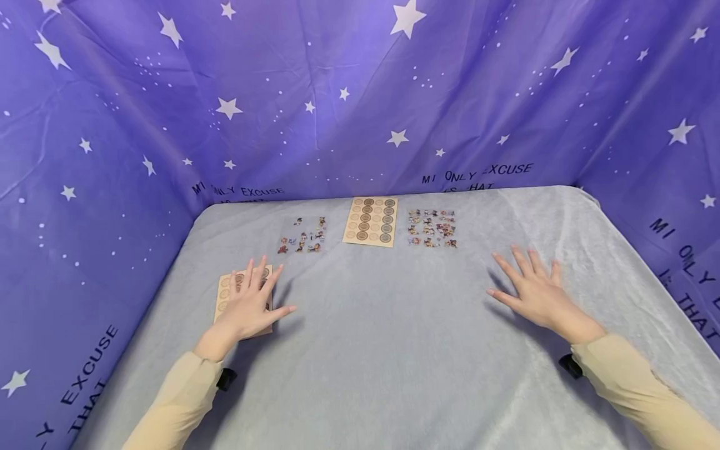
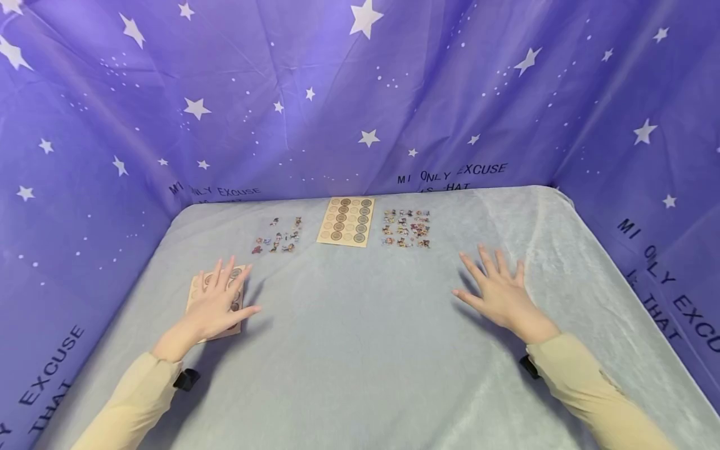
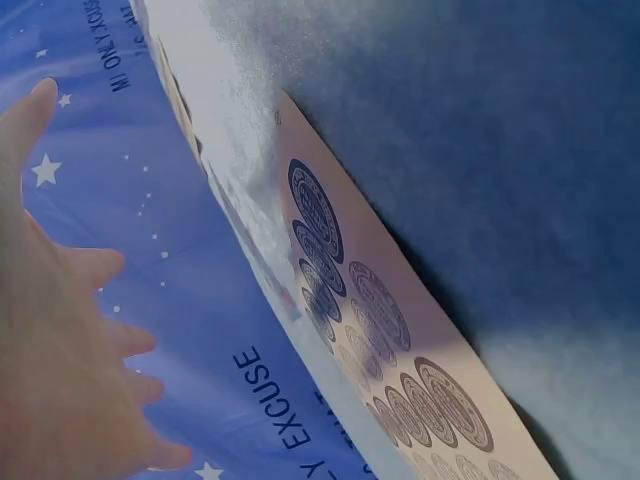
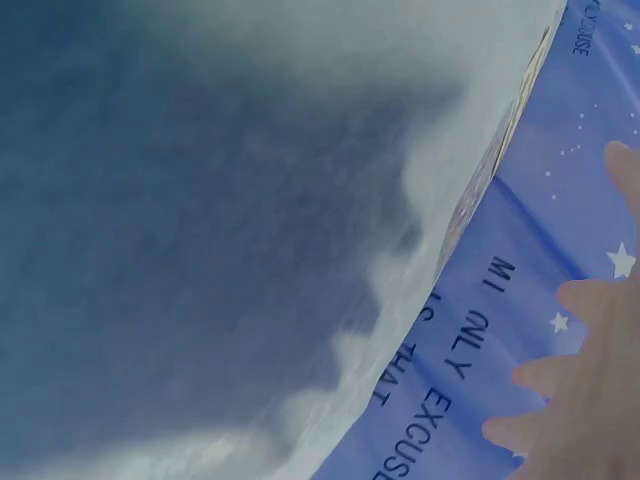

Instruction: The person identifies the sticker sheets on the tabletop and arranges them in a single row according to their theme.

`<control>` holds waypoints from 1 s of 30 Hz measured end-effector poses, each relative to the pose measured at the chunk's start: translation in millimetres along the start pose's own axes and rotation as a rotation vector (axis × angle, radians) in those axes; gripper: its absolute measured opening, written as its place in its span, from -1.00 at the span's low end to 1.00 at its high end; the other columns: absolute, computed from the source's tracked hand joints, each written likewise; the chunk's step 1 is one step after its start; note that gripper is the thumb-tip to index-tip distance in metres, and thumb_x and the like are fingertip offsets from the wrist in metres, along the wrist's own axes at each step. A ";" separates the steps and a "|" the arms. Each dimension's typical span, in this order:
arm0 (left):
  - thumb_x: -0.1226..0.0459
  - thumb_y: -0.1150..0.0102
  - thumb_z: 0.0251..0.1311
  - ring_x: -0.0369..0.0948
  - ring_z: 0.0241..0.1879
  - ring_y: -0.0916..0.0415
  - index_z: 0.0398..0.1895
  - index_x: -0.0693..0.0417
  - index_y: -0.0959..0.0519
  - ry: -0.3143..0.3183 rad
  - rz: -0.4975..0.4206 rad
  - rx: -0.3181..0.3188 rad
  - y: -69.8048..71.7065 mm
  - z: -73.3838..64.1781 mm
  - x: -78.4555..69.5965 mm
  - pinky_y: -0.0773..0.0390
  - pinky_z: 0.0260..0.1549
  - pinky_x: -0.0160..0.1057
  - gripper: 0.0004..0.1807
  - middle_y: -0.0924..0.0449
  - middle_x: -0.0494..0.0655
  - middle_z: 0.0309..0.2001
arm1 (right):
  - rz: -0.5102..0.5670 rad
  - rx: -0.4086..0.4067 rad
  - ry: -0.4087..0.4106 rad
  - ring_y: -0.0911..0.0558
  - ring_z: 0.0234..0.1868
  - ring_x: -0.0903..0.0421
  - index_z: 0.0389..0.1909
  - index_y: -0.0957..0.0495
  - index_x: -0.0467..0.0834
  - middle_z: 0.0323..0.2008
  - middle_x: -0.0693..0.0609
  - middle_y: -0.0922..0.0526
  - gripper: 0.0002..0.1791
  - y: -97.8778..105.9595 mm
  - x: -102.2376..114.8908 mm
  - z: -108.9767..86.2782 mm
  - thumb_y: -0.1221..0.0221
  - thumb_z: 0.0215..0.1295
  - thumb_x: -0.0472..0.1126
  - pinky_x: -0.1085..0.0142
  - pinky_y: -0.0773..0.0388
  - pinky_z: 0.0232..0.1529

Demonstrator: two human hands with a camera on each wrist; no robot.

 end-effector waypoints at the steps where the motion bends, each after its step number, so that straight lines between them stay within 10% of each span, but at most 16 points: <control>1: -0.34 0.12 -0.04 0.12 0.32 0.47 0.38 -0.10 0.10 -0.002 0.001 -0.003 0.6 -0.4 0.6 0.45 0.14 0.28 -0.03 0.42 0.08 0.38 | 0.003 -0.001 0.008 0.21 0.26 -0.38 0.37 0.11 -0.01 0.33 -0.29 0.18 -0.17 0.1 2.4 0.7 0.06 0.17 0.26 -0.35 0.57 0.06; 30: -0.07 -0.14 -0.03 0.25 0.14 -0.08 0.17 0.19 -0.30 0.036 -0.044 -0.192 30.4 -32.6 31.1 -0.01 0.08 0.23 -0.25 -0.21 0.26 0.16 | 0.080 0.056 0.229 0.14 0.31 -0.23 0.31 -0.08 -0.10 0.32 -0.26 0.07 -0.25 -25.8 117.7 47.5 0.04 0.18 0.21 -0.23 0.40 0.20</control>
Point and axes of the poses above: each hand's wrist, its own z-axis towards the middle knuckle, its own y-axis out of the back of the hand, x = y × z, the point moved 10 cm from there along z, towards the middle knuckle
